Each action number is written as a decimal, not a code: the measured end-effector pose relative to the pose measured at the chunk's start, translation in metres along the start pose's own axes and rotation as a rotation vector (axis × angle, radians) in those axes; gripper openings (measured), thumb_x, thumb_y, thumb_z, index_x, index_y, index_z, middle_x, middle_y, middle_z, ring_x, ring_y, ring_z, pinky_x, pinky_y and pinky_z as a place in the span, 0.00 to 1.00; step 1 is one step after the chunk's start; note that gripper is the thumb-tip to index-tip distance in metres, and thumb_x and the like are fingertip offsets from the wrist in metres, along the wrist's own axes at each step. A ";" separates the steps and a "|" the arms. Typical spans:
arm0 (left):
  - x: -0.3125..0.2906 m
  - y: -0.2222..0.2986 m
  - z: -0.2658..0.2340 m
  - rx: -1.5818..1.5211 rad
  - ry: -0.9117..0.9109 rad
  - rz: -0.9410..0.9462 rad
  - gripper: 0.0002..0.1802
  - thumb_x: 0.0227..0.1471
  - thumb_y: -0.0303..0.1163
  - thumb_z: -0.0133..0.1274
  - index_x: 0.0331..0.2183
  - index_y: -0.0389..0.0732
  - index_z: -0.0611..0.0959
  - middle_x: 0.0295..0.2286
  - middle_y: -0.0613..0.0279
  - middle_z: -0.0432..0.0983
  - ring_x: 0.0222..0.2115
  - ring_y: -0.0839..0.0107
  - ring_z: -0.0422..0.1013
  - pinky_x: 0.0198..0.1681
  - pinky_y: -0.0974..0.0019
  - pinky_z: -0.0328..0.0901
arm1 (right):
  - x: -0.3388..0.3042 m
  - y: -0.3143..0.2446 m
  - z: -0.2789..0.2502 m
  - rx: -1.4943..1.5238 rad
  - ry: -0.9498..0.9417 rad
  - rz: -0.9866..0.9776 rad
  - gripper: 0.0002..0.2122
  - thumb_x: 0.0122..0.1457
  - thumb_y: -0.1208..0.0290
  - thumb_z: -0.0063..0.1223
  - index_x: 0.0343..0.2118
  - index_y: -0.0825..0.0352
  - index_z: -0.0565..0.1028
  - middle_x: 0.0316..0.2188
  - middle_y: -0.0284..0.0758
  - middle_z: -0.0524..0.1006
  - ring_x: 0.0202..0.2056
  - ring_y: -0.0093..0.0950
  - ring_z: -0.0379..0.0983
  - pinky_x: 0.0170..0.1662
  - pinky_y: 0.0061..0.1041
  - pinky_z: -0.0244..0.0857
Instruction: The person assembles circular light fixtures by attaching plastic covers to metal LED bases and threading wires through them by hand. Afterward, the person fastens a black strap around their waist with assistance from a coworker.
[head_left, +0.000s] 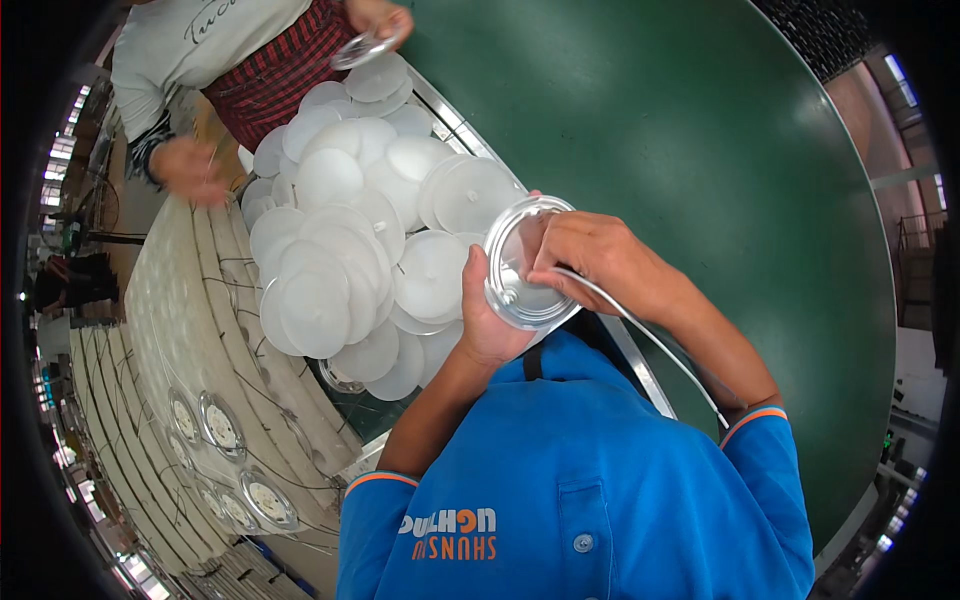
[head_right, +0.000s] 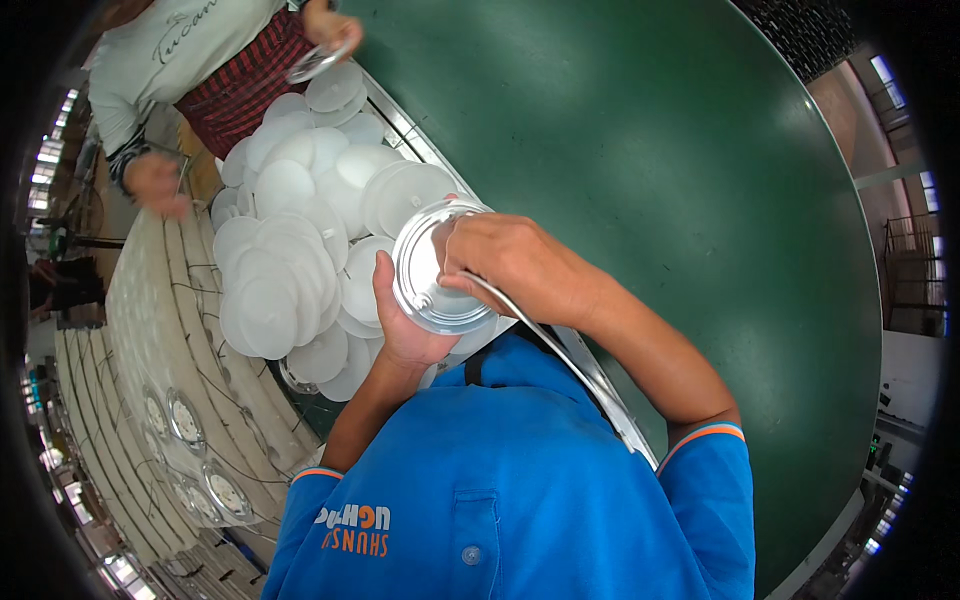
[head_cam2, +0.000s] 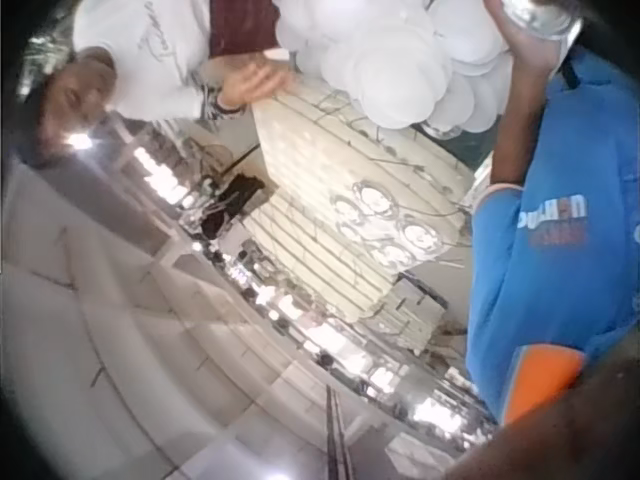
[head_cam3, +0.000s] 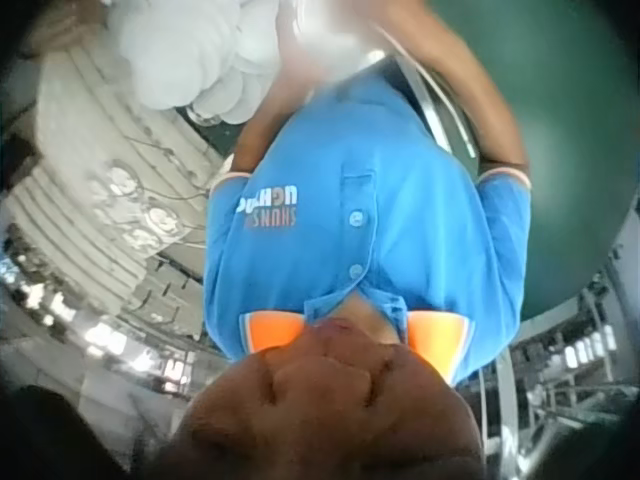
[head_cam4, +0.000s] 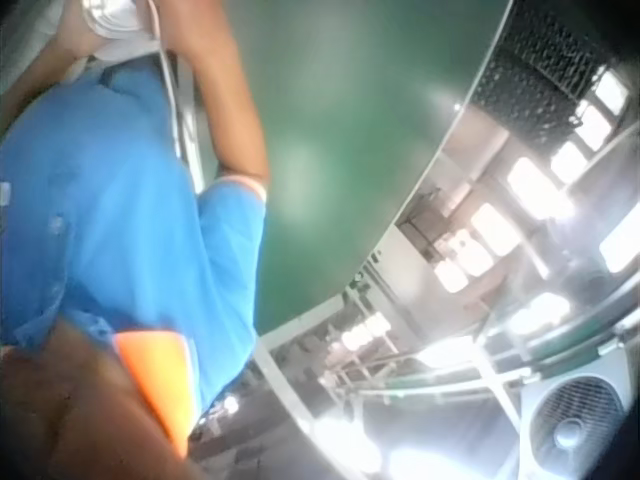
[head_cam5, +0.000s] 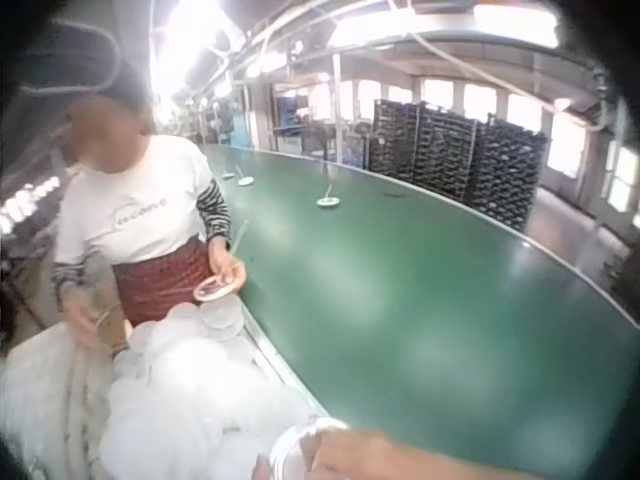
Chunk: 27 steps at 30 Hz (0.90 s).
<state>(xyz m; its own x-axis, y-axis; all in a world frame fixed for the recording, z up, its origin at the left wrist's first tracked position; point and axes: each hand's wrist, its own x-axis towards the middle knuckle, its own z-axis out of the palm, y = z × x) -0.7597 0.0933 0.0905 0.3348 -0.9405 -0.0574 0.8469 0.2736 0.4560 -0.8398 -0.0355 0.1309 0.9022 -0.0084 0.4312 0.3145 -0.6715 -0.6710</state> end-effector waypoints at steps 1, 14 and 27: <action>0.002 -0.001 -0.002 -0.001 0.002 0.005 0.43 0.49 0.64 0.28 0.56 0.41 0.56 0.52 0.57 0.57 0.53 0.64 0.54 0.55 0.60 0.51 | -0.001 -0.001 0.006 0.001 -0.005 -0.003 0.07 0.47 0.75 0.53 0.21 0.69 0.67 0.20 0.39 0.68 0.24 0.36 0.67 0.29 0.30 0.61; 0.003 0.017 -0.034 -0.237 -0.013 -0.243 0.49 0.42 0.72 0.30 0.56 0.47 0.56 0.52 0.47 0.55 0.49 0.32 0.55 0.37 0.34 0.63 | -0.005 0.015 -0.015 -0.027 0.302 0.377 0.15 0.46 0.77 0.56 0.39 0.68 0.71 0.30 0.36 0.72 0.34 0.27 0.68 0.35 0.21 0.62; -0.006 -0.009 -0.021 0.237 0.337 0.360 0.18 0.58 0.33 0.37 0.47 0.33 0.64 0.42 0.55 0.67 0.43 0.68 0.65 0.48 0.64 0.61 | 0.006 0.024 0.041 0.282 0.511 0.488 0.09 0.55 0.75 0.47 0.38 0.69 0.74 0.20 0.31 0.64 0.23 0.19 0.60 0.25 0.19 0.55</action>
<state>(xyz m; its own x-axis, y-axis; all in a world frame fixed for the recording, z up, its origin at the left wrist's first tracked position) -0.7605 0.1005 0.0681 0.7333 -0.6685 -0.1242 0.5507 0.4768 0.6851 -0.8152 -0.0215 0.0930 0.7309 -0.6440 0.2259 0.0402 -0.2898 -0.9562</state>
